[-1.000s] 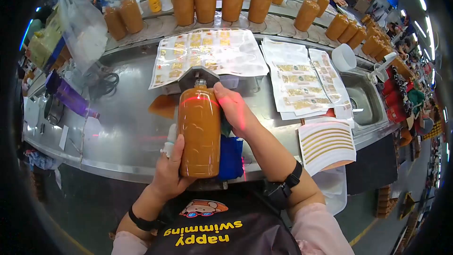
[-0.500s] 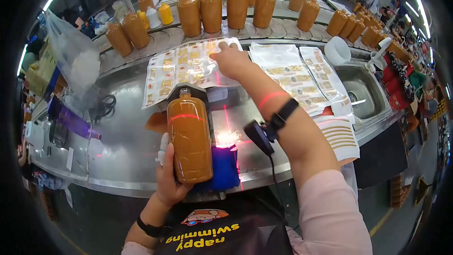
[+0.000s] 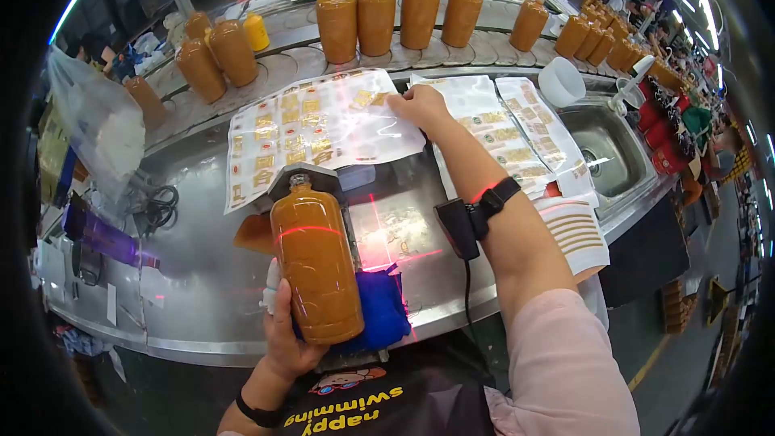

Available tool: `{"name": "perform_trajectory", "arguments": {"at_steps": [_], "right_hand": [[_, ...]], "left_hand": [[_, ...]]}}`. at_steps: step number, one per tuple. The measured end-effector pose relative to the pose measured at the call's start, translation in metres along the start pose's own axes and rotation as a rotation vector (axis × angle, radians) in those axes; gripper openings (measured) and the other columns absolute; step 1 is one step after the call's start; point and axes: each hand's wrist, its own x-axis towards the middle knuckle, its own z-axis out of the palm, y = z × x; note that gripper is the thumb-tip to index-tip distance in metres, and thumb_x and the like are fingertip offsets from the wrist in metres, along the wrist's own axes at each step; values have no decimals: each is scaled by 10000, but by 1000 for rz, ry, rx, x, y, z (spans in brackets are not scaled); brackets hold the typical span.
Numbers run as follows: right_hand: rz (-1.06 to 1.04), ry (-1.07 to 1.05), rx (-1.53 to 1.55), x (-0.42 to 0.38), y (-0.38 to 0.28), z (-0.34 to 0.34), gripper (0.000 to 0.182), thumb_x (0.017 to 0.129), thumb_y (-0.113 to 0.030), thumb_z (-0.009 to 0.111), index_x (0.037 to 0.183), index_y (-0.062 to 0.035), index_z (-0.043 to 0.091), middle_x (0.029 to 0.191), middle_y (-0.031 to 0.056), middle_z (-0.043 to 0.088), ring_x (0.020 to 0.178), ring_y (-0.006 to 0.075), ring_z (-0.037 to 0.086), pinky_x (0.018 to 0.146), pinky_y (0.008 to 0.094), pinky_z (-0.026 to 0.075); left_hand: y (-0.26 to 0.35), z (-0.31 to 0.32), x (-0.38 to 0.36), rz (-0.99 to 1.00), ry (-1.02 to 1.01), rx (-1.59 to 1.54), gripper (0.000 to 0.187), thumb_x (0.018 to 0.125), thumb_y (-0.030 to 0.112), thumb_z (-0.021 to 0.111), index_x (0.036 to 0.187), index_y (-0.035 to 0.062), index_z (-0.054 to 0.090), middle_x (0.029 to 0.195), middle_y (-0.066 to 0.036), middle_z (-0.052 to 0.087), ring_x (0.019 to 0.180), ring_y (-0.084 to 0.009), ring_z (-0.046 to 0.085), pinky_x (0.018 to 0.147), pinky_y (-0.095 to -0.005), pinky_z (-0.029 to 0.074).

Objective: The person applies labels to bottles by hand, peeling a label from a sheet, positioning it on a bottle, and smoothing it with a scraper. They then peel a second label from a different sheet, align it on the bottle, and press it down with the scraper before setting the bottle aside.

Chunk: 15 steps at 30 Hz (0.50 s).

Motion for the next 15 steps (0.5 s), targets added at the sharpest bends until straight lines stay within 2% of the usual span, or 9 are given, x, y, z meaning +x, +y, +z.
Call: {"name": "perform_trajectory", "arguments": {"at_steps": [1, 4, 5, 8, 12, 15], "right_hand": [[-64, 90, -81, -5, -6, 0, 280, 788, -284, 666, 862, -19, 721, 893, 205, 707, 826, 352, 675, 759, 405, 525], [-198, 259, -9, -1, -1, 2, 241, 787, -263, 673, 825, -29, 716, 891, 202, 691, 852, 357, 660, 771, 409, 516], [-385, 366, -95, 1, 6, 1, 160, 792, -185, 676, 790, -25, 682, 895, 184, 671, 881, 353, 639, 796, 409, 503], [-744, 340, -74, -29, -19, -27, 109, 803, -113, 677, 784, -13, 637, 981, 174, 643, 946, 348, 607, 847, 412, 485], [-929, 51, -153, -110, -77, -66, 98, 797, -59, 681, 827, -20, 596, 1149, 171, 592, 1078, 357, 567, 918, 411, 463], [-909, -164, -85, -159, -117, -96, 116, 792, -50, 678, 833, -18, 575, 1150, 181, 586, 1081, 361, 567, 908, 400, 469]], "left_hand": [[-1, 0, -2, -7, 0, -14, 912, 737, 220, 820, 1473, 73, 302, 1385, -270, 467, 1256, -485, 474, 1060, -521, 365], [-7, 3, -19, -77, -40, -33, 905, 763, 231, 790, 1476, 15, 276, 1400, -265, 460, 1257, -457, 489, 1049, -518, 371], [-5, 2, -19, -112, -44, -36, 921, 770, 251, 784, 1478, -9, 257, 1409, -261, 456, 1267, -439, 488, 1052, -517, 362], [5, -2, -6, -195, -62, 4, 981, 790, 317, 770, 1485, -72, 198, 1430, -245, 449, 1292, -385, 484, 1064, -510, 329], [10, -6, -9, -218, -105, 108, 1062, 790, 400, 769, 1491, -101, 147, 1439, -224, 453, 1306, -339, 481, 1090, -505, 272], [15, -8, -6, -192, -120, 150, 1079, 786, 421, 770, 1488, -108, 145, 1441, -214, 455, 1306, -325, 483, 1096, -508, 261]]}}
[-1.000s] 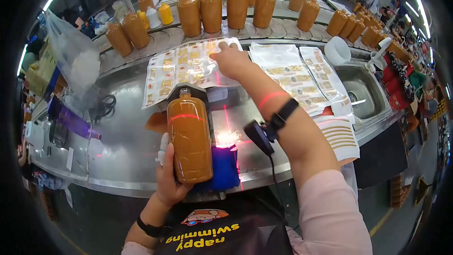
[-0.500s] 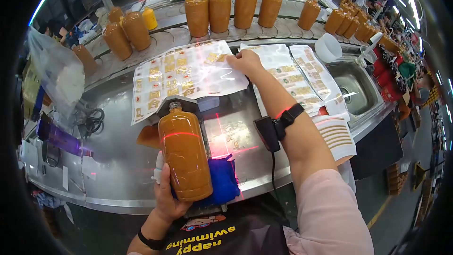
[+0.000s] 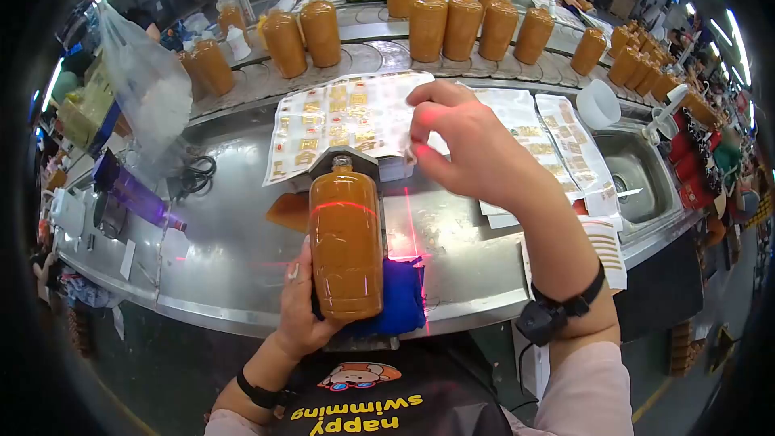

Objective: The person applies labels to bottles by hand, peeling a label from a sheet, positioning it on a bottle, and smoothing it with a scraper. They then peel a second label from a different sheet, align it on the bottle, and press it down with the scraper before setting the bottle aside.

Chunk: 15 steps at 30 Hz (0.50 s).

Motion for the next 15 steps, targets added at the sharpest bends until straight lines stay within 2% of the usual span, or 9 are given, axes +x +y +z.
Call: {"name": "perform_trajectory", "arguments": {"at_steps": [4, 7, 9, 10, 13, 14, 15], "right_hand": [[-194, -150, 136, 2, -47, -27, 132, 774, -42, 685, 821, -18, 565, 1103, 180, 579, 1004, 347, 580, 854, 393, 484], [-266, -191, 194, 3, -61, -14, 138, 756, -34, 689, 815, -15, 566, 1052, 171, 574, 917, 341, 586, 810, 394, 492], [-256, -212, 247, 8, -48, 10, 136, 745, -53, 696, 797, 4, 584, 968, 174, 580, 861, 351, 584, 776, 396, 500], [-205, -237, 249, 10, -40, 24, 146, 754, -57, 706, 792, -2, 576, 1004, 162, 585, 877, 328, 597, 775, 382, 502], [-93, -224, 244, 8, -22, 59, 159, 785, -82, 714, 794, 2, 579, 1047, 149, 595, 890, 294, 612, 775, 362, 506], [-64, -206, 240, 8, -21, 65, 163, 796, -93, 713, 797, 7, 584, 1051, 149, 598, 889, 289, 613, 776, 359, 507], [3, -207, 278, 8, -22, 67, 163, 809, -102, 708, 808, 9, 588, 1063, 146, 601, 896, 281, 614, 782, 355, 506]], "left_hand": [[11, -11, 1, 65, -64, 178, 1083, 786, 435, 769, 1481, -121, 152, 1422, -221, 474, 1296, -314, 495, 1092, -509, 267], [8, -7, -4, 11, -102, 202, 1082, 793, 445, 756, 1495, -96, 135, 1460, -251, 402, 1349, -350, 426, 1118, -488, 241], [11, -15, 1, -3, -84, -7, 1068, 812, 449, 740, 1509, -70, 118, 1498, -257, 328, 1392, -346, 360, 1138, -465, 223], [11, -18, 5, -9, -76, -114, 1061, 822, 451, 731, 1515, -57, 110, 1517, -260, 291, 1413, -344, 328, 1147, -453, 214], [4, -10, 16, -119, 60, -762, 984, 879, 415, 684, 1525, -32, 92, 1548, -242, 208, 1446, -305, 247, 1162, -423, 199], [11, -11, 26, -185, 114, -885, 886, 921, 320, 644, 1517, -46, 101, 1536, -226, 234, 1425, -255, 267, 1148, -405, 247], [14, -12, 34, -276, 94, -879, 872, 921, 293, 629, 1521, -42, 91, 1530, -215, 246, 1410, -247, 290, 1141, -390, 263]]}}
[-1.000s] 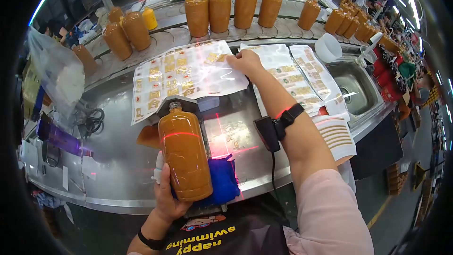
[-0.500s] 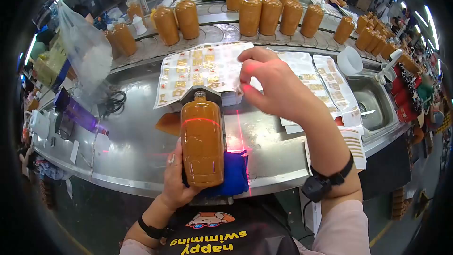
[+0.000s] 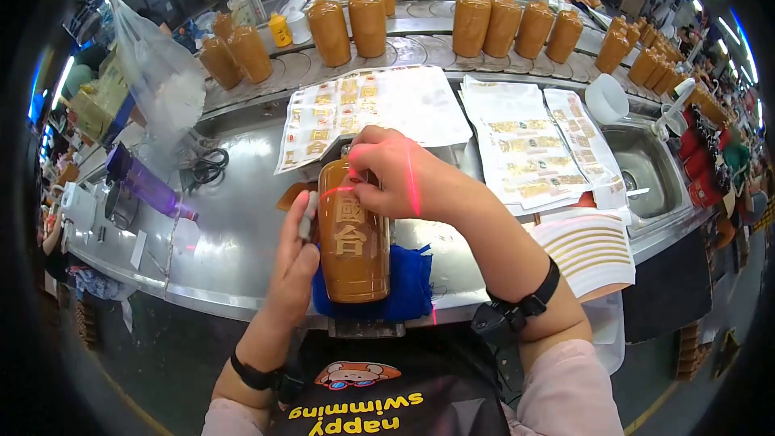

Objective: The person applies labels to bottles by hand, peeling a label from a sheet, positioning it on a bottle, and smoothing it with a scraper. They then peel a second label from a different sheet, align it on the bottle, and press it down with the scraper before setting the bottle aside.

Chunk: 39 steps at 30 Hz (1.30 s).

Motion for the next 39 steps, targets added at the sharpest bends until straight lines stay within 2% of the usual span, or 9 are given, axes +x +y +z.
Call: {"name": "perform_trajectory", "arguments": {"at_steps": [2, 11, 14, 15, 18, 22, 26, 32, 39], "right_hand": [[126, 17, 83, -1, -3, 4, 167, 834, -120, 698, 830, 12, 595, 1088, 141, 606, 909, 265, 616, 792, 347, 504], [166, 225, 241, -27, 20, -15, 106, 914, -97, 639, 888, -7, 589, 1096, 116, 593, 955, 201, 596, 843, 323, 479], [160, 350, -54, -46, 83, -65, 113, 909, -134, 663, 903, -37, 606, 1073, 93, 613, 983, 201, 587, 868, 326, 470], [139, 442, -202, -53, 118, -81, 142, 862, -174, 696, 881, -42, 648, 942, 112, 630, 896, 269, 616, 799, 361, 489], [413, 522, -444, -78, 181, -134, 200, 837, -230, 701, 866, -34, 676, 916, 151, 633, 856, 298, 603, 769, 371, 484], [826, 367, -671, -100, 274, -157, 205, 833, -230, 669, 899, -38, 701, 945, 184, 653, 964, 320, 619, 824, 434, 486], [972, 256, -930, -119, 338, -137, 198, 863, -238, 610, 919, -87, 726, 1149, 155, 612, 1058, 385, 584, 876, 499, 491], [559, 404, -784, -112, 288, -144, 135, 811, -161, 689, 864, -38, 673, 1112, 162, 598, 1026, 375, 576, 873, 451, 487], [161, 333, -451, -71, 83, -117, 117, 827, -94, 679, 811, -30, 582, 1106, 147, 597, 978, 320, 595, 830, 395, 477]], "left_hand": [[4, 4, 11, -171, 38, 17, 846, 923, 238, 599, 1527, -34, 72, 1518, -193, 270, 1379, -230, 335, 1127, -361, 296], [-16, 9, 11, -36, 0, 7, 906, 954, 338, 575, 1533, -22, -22, 1492, -191, 323, 1354, -243, 372, 1112, -353, 311], [-17, 7, 11, -34, -26, 23, 897, 980, 427, 515, 1535, -20, -29, 1510, -185, 310, 1350, -247, 379, 1112, -352, 304], [-19, 5, 11, -19, -20, 49, 899, 981, 443, 507, 1535, -22, -27, 1513, -187, 306, 1350, -248, 380, 1112, -354, 302], [-20, 4, 11, -9, -26, 115, 912, 984, 501, 464, 1529, -38, -30, 1523, -193, 293, 1358, -252, 370, 1115, -361, 291], [-20, 5, 10, -8, -20, 164, 962, 970, 563, 445, 1520, -56, -44, 1529, -202, 277, 1370, -261, 350, 1126, -364, 268], [-21, 0, 10, -12, -40, 200, 998, 955, 589, 451, 1517, -58, -59, 1534, -206, 264, 1378, -269, 340, 1128, -367, 265], [-17, 3, 12, -44, -35, 139, 979, 960, 554, 465, 1518, -53, -62, 1532, -209, 267, 1381, -277, 344, 1127, -374, 276], [-19, 2, 12, -46, -32, -28, 792, 1014, 354, 422, 1529, -38, -34, 1519, -198, 312, 1366, -259, 385, 1120, -363, 302]]}}
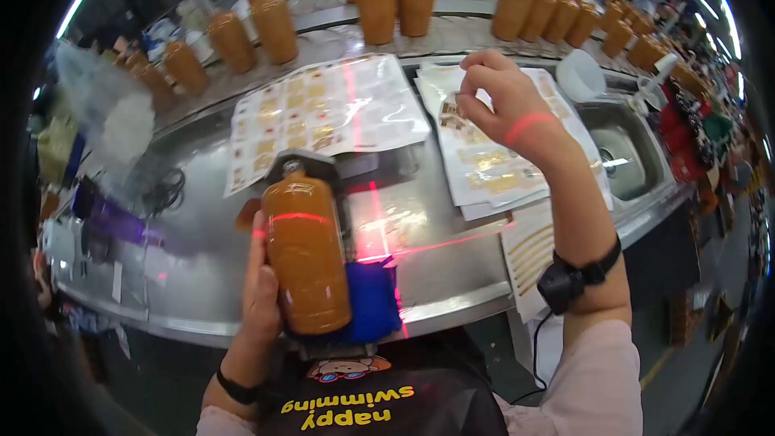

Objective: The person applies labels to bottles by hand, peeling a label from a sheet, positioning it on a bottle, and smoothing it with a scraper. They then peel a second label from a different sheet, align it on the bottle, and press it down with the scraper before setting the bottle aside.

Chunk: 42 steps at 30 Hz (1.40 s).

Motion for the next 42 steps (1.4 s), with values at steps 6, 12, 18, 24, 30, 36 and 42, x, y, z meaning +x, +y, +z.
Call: {"name": "perform_trajectory", "arguments": {"at_steps": [6, 12, 18, 24, 30, 36, 42], "right_hand": [[-277, -151, 374, 14, -104, -19, 131, 868, -113, 664, 829, -36, 565, 1068, 104, 594, 814, 187, 563, 667, 301, 469], [-166, -223, 580, 15, -133, 64, 120, 844, -93, 670, 853, -3, 592, 1092, 110, 610, 846, 215, 611, 736, 319, 495], [-40, -214, 562, 8, -136, 96, 151, 873, -120, 670, 867, 7, 589, 1091, 117, 613, 886, 232, 622, 756, 325, 504], [-39, -203, 560, 7, -135, 97, 181, 889, -150, 667, 869, 6, 576, 1094, 126, 618, 915, 253, 629, 784, 340, 501], [-27, -189, 552, 9, -136, 100, 190, 887, -147, 668, 861, 3, 554, 1088, 138, 614, 925, 281, 628, 799, 348, 497], [-50, -168, 559, 10, -136, 103, 185, 884, -142, 668, 853, 2, 557, 1077, 143, 611, 931, 296, 624, 808, 358, 497], [-85, -151, 534, 12, -137, 105, 186, 883, -140, 672, 849, 5, 560, 1059, 144, 607, 937, 300, 620, 819, 362, 495]], "left_hand": [[0, -2, 1, -4, -15, -94, 691, 1034, 241, 380, 1532, -36, -12, 1531, -192, 299, 1374, -233, 380, 1120, -350, 314], [3, 0, 2, -5, 38, -215, 728, 1019, 272, 445, 1528, -41, 30, 1523, -196, 292, 1368, -239, 378, 1116, -354, 323], [10, 9, 5, -33, 100, -119, 841, 941, 197, 607, 1522, -40, 47, 1450, -209, 359, 1311, -235, 426, 1084, -353, 364], [10, 10, 6, -38, 85, -76, 851, 929, 152, 610, 1523, -29, 29, 1425, -205, 386, 1282, -235, 457, 1064, -357, 392], [11, 11, 7, -47, 82, -138, 851, 928, 142, 602, 1527, -13, 19, 1419, -201, 396, 1271, -237, 473, 1057, -359, 401], [8, 10, 6, -40, 83, -140, 852, 929, 135, 598, 1530, -10, 12, 1427, -200, 392, 1277, -236, 469, 1062, -359, 396], [8, 8, 7, -24, 72, -134, 860, 932, 150, 609, 1530, -10, 12, 1430, -200, 390, 1283, -238, 464, 1062, -362, 395]]}}
